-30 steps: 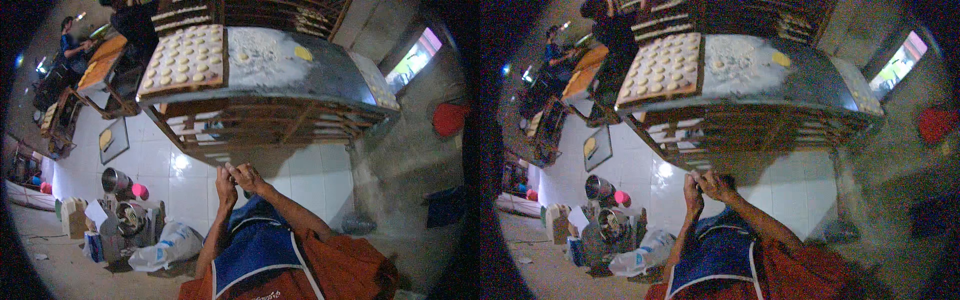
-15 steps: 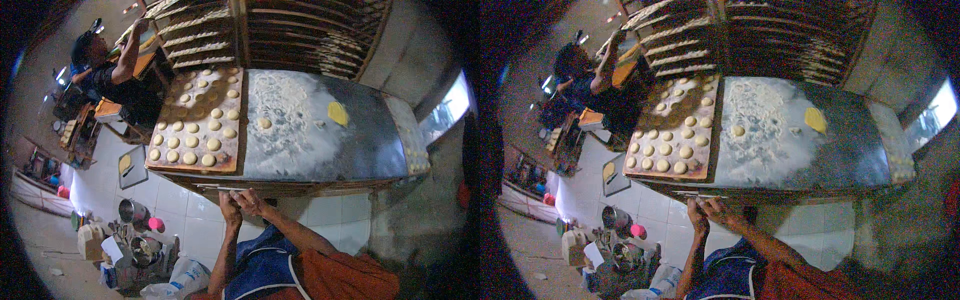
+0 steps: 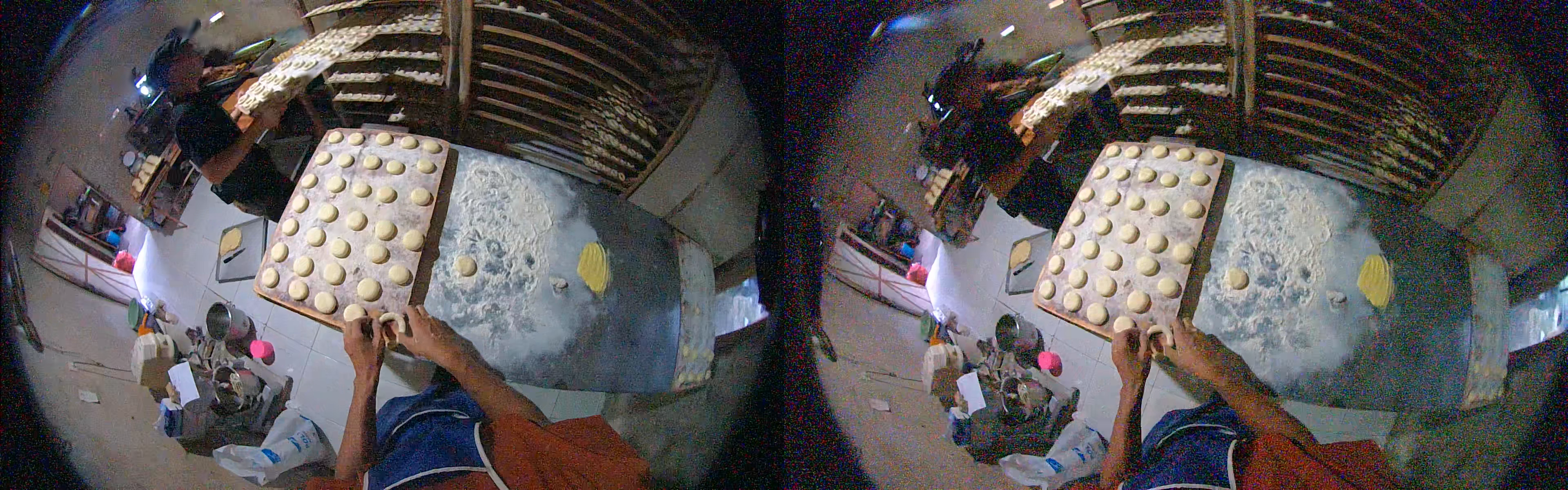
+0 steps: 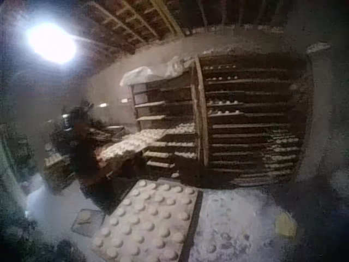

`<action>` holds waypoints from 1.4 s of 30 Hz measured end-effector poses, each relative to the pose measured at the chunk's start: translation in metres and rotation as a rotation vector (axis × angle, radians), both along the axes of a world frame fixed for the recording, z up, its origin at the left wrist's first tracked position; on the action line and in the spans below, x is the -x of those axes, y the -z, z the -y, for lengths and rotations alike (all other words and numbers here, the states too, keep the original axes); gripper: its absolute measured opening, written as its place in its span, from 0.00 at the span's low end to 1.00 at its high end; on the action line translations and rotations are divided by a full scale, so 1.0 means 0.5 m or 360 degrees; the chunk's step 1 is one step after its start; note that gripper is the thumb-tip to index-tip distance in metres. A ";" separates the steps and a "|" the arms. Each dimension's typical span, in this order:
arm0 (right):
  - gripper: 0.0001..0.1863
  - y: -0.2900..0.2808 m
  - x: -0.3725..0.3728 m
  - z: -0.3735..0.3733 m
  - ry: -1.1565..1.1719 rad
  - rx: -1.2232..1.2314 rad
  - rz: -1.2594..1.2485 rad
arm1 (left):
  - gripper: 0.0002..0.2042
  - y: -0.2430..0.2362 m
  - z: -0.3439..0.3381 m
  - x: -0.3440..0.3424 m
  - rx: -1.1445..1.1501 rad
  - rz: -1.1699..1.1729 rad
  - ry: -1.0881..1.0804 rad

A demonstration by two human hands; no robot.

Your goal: The person shapes small dough balls into ring shapes by hand and places them on a wooden board. Another person works alongside, also shaping dough and arranging it on racks. The workspace is a bakery with flour on the table and multiple trays of dough.

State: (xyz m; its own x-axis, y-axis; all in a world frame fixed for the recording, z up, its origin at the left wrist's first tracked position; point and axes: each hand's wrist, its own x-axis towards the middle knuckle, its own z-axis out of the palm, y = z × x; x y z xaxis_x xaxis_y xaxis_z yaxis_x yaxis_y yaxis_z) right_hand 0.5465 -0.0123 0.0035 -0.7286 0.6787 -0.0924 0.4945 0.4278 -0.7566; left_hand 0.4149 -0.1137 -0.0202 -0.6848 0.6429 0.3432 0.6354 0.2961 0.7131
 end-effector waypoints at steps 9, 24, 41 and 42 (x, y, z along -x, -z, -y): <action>0.18 -0.019 0.030 -0.027 -0.0122 0.0104 -0.0029 | 0.09 -0.008 -0.005 0.000 -0.0012 -0.0070 0.0002; 0.16 -0.016 0.105 -0.085 0.0121 -0.0771 -0.0175 | 0.16 -0.044 -0.007 0.080 0.0319 -0.0377 0.0025; 0.13 0.016 -0.007 -0.158 0.0352 0.0072 -0.0045 | 0.13 -0.067 -0.047 0.105 0.0232 0.0389 0.0721; 0.13 0.018 -0.051 -0.174 0.0452 0.0134 -0.0175 | 0.11 -0.073 -0.078 0.073 0.0215 0.0530 0.0666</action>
